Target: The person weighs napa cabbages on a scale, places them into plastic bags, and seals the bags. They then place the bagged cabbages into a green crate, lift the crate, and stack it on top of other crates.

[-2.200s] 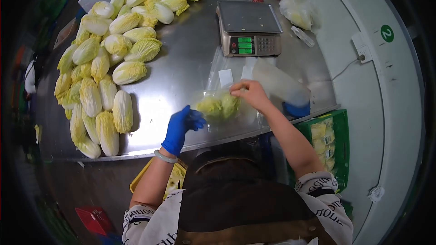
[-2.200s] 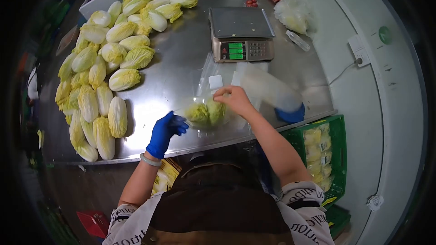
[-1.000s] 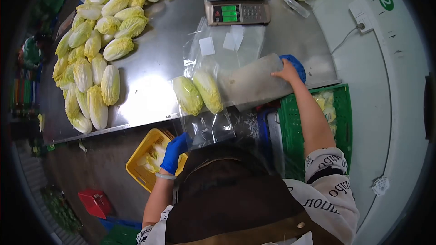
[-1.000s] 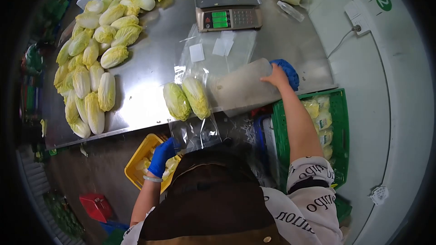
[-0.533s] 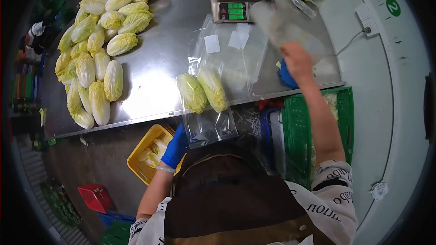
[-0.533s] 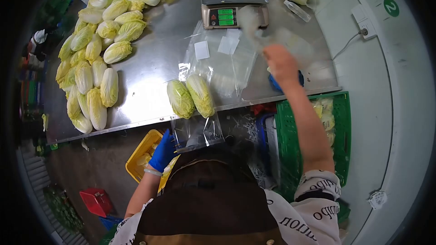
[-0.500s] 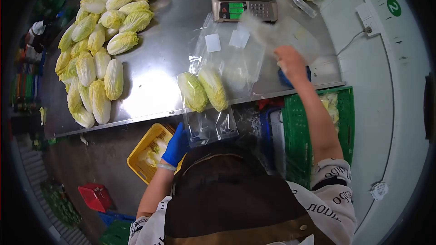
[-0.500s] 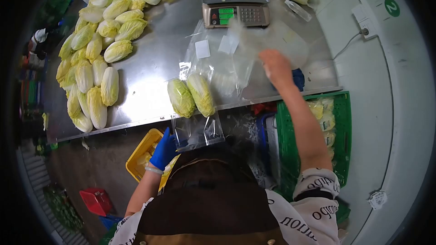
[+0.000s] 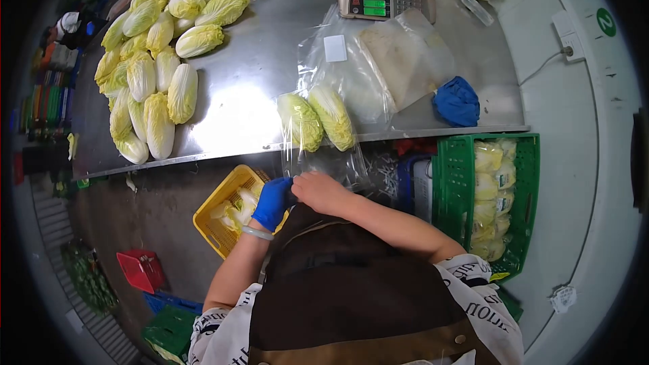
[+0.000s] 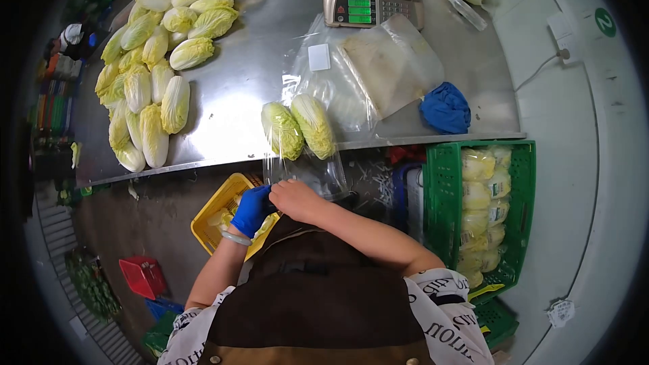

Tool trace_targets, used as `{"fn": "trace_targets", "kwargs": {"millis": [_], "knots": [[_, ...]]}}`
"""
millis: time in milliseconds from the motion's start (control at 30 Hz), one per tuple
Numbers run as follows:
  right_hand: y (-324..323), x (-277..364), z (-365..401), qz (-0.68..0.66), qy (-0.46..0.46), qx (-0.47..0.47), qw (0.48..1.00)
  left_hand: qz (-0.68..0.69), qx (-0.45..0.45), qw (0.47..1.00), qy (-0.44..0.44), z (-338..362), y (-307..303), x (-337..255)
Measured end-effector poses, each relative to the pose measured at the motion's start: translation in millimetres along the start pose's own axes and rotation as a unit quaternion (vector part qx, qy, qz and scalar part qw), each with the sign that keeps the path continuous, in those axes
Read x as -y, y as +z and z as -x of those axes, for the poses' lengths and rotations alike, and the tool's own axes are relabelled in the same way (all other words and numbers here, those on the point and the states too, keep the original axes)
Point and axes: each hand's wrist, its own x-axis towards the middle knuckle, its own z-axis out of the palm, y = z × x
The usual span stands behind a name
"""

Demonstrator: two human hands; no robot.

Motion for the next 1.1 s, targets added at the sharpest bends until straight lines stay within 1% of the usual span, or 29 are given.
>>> {"fn": "trace_targets", "kwargs": {"millis": [33, 67, 100, 167, 200, 233, 267, 300, 367, 400, 433, 467, 500, 533, 567, 600, 667, 700, 733, 767, 800, 833, 867, 900, 933, 1000, 1033, 1067, 1100], "knots": [[-3.0, 0.3, 5.0, -0.024, -0.023, 0.003, 0.999, 0.131, -0.042, 0.986, -0.097, -4.9, 3.2, 13.9], [-16.6, 2.4, 16.1, -0.047, -0.044, 0.007, 0.998, 0.260, -0.082, 0.943, -0.193, -6.6, 5.8, 22.4], [-26.6, 0.7, 30.3, -0.071, -0.067, 0.012, 0.995, 0.233, -0.083, 0.952, -0.179, -6.1, 5.5, 23.6], [-21.3, -10.1, 81.6, -0.030, -0.006, 0.024, 0.999, 0.178, -0.082, 0.969, -0.147, -9.6, -1.4, 22.8], [-6.8, -26.0, 120.4, -0.014, 0.040, 0.010, 0.999, 0.195, -0.057, 0.969, -0.140, -8.8, -3.6, 20.7], [7.3, -42.3, 166.9, 0.069, 0.095, 0.109, 0.987, 0.211, -0.031, 0.968, -0.133, -4.6, -5.1, 18.4], [47.6, -66.0, 228.8, 0.109, 0.198, 0.332, 0.916, 0.227, -0.004, 0.966, -0.127, -1.4, -7.1, 18.9], [60.4, -56.0, 280.0, 0.033, 0.257, 0.136, 0.956, 0.222, 0.037, 0.966, -0.126, -3.1, -13.9, 27.7], [51.1, -57.1, 287.2, -0.022, 0.308, 0.224, 0.925, 0.212, 0.005, 0.967, -0.142, -14.7, -31.9, 43.5], [30.3, -61.4, 259.2, -0.004, 0.288, 0.501, 0.816, 0.208, -0.013, 0.965, -0.158, -12.5, -33.0, 49.8], [8.4, -56.7, 229.4, 0.008, 0.306, 0.354, 0.884, 0.045, -0.063, 0.995, -0.064, -8.8, -28.5, 36.4], [-4.4, -57.5, 207.8, 0.122, 0.256, 0.125, 0.951, -0.144, -0.103, 0.983, 0.043, -9.6, -24.2, 23.1], [-32.7, -56.5, 166.3, 0.179, 0.224, -0.059, 0.956, -0.325, -0.138, 0.923, 0.150, -11.1, -20.3, 10.6], [-44.7, -58.7, 137.3, 0.212, 0.181, -0.089, 0.956, -0.492, -0.168, 0.816, 0.251, -13.2, -19.3, 3.6], [-50.9, -64.2, 117.4, 0.244, 0.138, -0.122, 0.952, -0.541, -0.103, 0.787, 0.277, -15.5, -20.5, 7.8], [-51.2, -73.2, 107.5, 0.229, 0.072, -0.108, 0.965, -0.562, -0.058, 0.764, 0.313, -18.0, -17.5, 7.9], [-48.7, -90.3, 93.1, 0.198, -0.060, -0.077, 0.975, -0.548, 0.071, 0.739, 0.387, -25.7, -21.7, 0.0], [-49.2, -97.1, 88.1, 0.116, -0.060, -0.065, 0.989, -0.503, 0.085, 0.772, 0.379, -29.2, -28.1, -7.2], [-48.5, -104.5, 87.9, 0.002, -0.021, -0.076, 0.997, -0.454, 0.099, 0.804, 0.370, -30.8, -36.4, -15.1], [-49.3, -111.4, 89.9, -0.111, 0.020, -0.086, 0.990, -0.403, 0.113, 0.834, 0.359, -32.9, -42.9, -22.6], [-49.3, -118.3, 90.9, -0.223, 0.061, -0.095, 0.968, -0.281, 0.114, 0.913, 0.272, -37.3, -47.7, -29.7], [-48.2, -124.5, 90.5, -0.411, 0.200, -0.087, 0.885, -0.150, 0.113, 0.966, 0.176, -41.6, -51.9, -36.7], [-57.9, -122.1, 80.1, -0.570, 0.260, -0.128, 0.769, -0.016, 0.108, 0.991, 0.074, -46.9, -54.8, -41.4], [-66.4, -121.3, 70.2, -0.598, 0.321, -0.127, 0.723, 0.056, 0.092, 0.994, 0.024, -54.7, -54.1, -45.2], [-71.1, -121.2, 61.8, -0.623, 0.379, -0.126, 0.672, 0.075, 0.079, 0.994, -0.026, -64.5, -55.7, -46.0], [-43.5, -134.1, 56.6, -0.617, 0.435, -0.129, 0.643, 0.110, 0.053, 0.984, -0.127, -87.6, -56.3, -33.3], [-25.3, -140.5, 55.0, -0.613, 0.462, -0.130, 0.627, 0.164, 0.001, 0.971, -0.174, -99.0, -48.2, -12.2], [-9.7, -139.0, 51.8, -0.599, 0.482, -0.137, 0.624, 0.143, 0.004, 0.971, -0.191, -110.5, -51.6, 24.9], [-4.8, -134.6, 48.0, -0.586, 0.504, -0.136, 0.620, 0.158, -0.021, 0.966, -0.204, -110.8, -44.1, 26.4]]}}
